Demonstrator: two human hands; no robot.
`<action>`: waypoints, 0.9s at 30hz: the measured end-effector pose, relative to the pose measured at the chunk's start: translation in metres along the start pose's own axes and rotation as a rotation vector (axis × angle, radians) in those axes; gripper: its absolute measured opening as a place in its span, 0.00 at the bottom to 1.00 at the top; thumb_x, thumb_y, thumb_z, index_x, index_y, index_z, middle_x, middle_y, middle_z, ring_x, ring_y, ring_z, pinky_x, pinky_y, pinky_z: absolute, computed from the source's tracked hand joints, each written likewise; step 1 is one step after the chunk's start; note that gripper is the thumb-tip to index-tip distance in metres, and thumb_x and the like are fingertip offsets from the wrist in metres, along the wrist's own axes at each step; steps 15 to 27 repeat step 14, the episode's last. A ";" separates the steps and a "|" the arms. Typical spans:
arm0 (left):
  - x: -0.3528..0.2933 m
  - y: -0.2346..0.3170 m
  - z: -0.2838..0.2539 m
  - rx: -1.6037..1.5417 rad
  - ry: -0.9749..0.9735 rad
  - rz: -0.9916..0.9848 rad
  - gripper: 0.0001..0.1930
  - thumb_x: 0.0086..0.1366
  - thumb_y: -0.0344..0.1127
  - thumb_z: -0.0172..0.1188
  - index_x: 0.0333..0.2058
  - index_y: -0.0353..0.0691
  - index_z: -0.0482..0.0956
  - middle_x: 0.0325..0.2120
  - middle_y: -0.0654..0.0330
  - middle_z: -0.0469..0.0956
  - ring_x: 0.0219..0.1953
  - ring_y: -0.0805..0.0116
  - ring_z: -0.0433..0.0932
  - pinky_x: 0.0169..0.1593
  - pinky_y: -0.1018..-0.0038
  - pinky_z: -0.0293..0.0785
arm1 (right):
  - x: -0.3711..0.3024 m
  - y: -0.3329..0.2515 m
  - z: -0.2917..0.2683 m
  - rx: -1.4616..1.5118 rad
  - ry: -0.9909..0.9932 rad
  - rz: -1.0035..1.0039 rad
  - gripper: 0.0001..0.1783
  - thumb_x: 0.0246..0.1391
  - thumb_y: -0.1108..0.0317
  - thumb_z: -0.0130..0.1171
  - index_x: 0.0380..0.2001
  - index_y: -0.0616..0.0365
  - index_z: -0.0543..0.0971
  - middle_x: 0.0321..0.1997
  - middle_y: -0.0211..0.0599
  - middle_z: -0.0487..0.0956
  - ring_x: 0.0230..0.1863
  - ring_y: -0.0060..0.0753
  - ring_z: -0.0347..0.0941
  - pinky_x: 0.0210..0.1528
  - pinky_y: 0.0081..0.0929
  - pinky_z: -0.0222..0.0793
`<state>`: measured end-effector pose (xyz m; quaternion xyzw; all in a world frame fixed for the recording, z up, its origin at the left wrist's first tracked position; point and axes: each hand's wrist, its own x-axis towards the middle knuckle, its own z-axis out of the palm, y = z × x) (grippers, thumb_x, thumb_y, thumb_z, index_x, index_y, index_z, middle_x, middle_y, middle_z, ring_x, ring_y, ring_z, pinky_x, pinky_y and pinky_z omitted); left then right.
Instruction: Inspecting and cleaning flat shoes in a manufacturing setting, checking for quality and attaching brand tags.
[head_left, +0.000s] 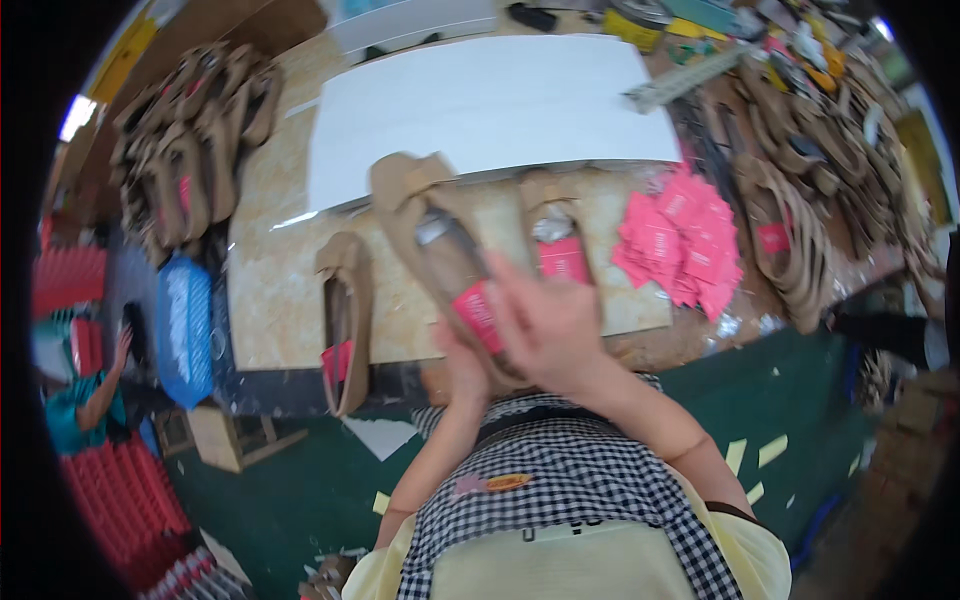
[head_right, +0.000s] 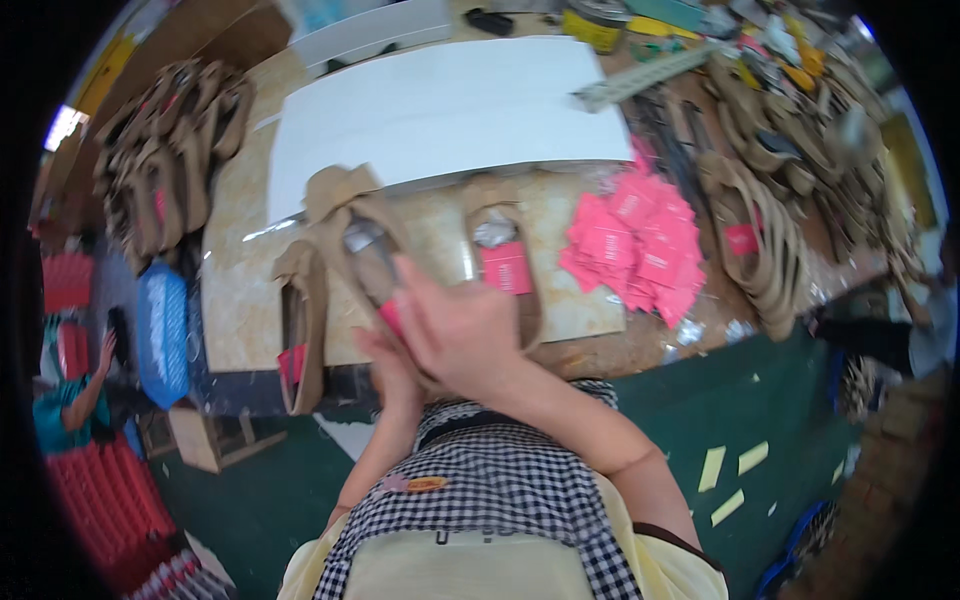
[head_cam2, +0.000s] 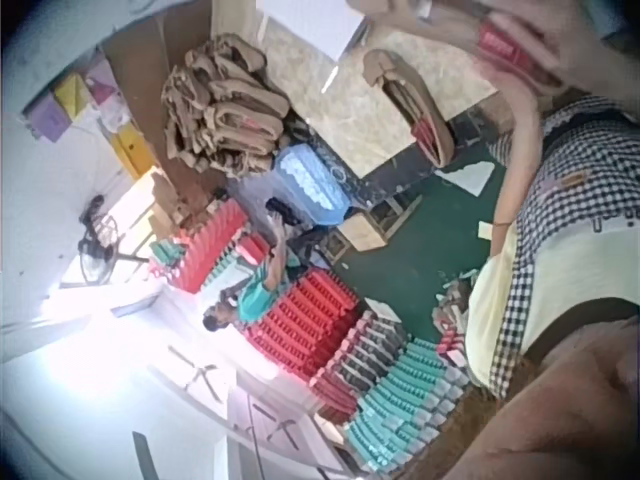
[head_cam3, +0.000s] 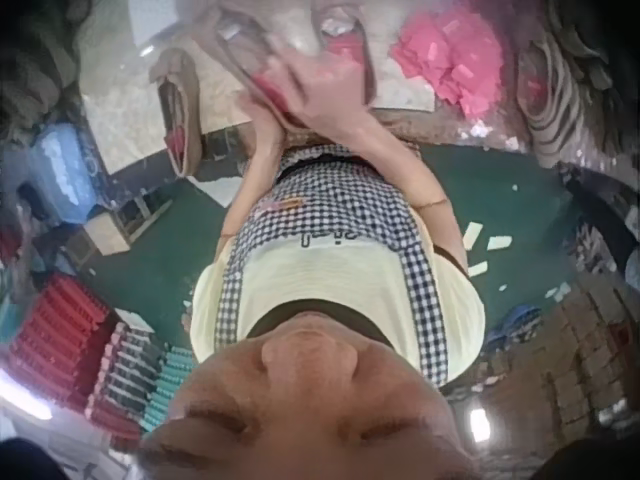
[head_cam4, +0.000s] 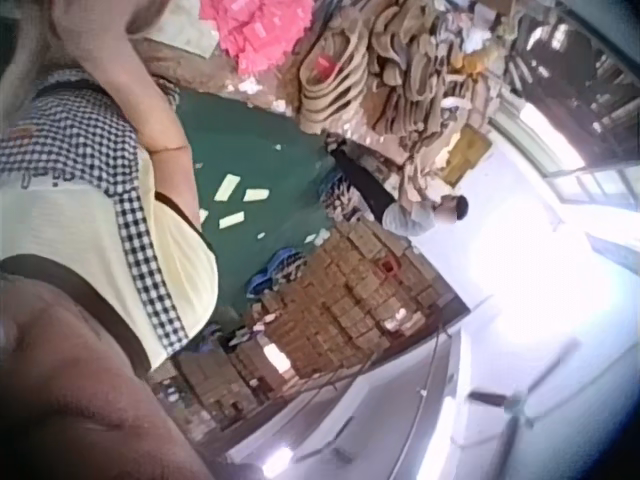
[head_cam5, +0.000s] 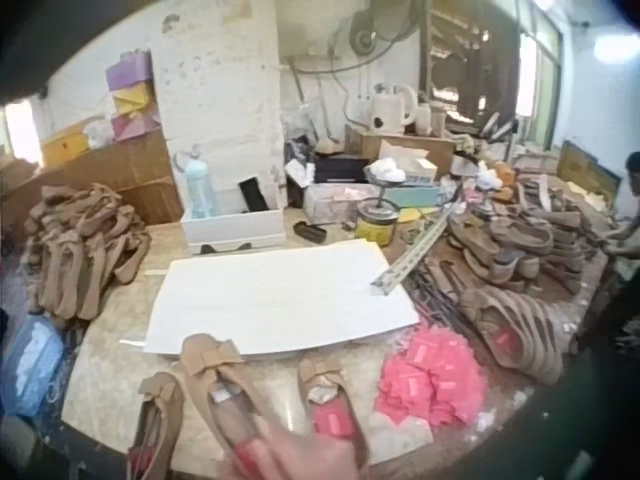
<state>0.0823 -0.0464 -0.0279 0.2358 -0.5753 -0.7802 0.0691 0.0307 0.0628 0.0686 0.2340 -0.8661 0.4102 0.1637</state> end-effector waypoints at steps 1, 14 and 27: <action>0.000 0.010 0.007 -0.132 -0.002 -0.131 0.47 0.67 0.72 0.21 0.63 0.35 0.61 0.56 0.53 0.71 0.60 0.61 0.67 0.65 0.69 0.59 | -0.011 0.006 0.009 -0.058 0.010 -0.022 0.19 0.57 0.67 0.58 0.51 0.62 0.77 0.14 0.38 0.72 0.12 0.36 0.68 0.18 0.34 0.63; 0.032 0.079 -0.057 1.083 0.202 0.655 0.24 0.67 0.33 0.56 0.60 0.33 0.67 0.51 0.48 0.75 0.53 0.65 0.75 0.56 0.73 0.70 | -0.064 0.316 -0.185 -0.755 0.008 0.702 0.09 0.52 0.66 0.60 0.34 0.58 0.82 0.31 0.50 0.81 0.35 0.50 0.80 0.39 0.43 0.75; 0.032 0.079 -0.057 1.083 0.202 0.655 0.24 0.67 0.33 0.56 0.60 0.33 0.67 0.51 0.48 0.75 0.53 0.65 0.75 0.56 0.73 0.70 | -0.064 0.316 -0.185 -0.755 0.008 0.702 0.09 0.52 0.66 0.60 0.34 0.58 0.82 0.31 0.50 0.81 0.35 0.50 0.80 0.39 0.43 0.75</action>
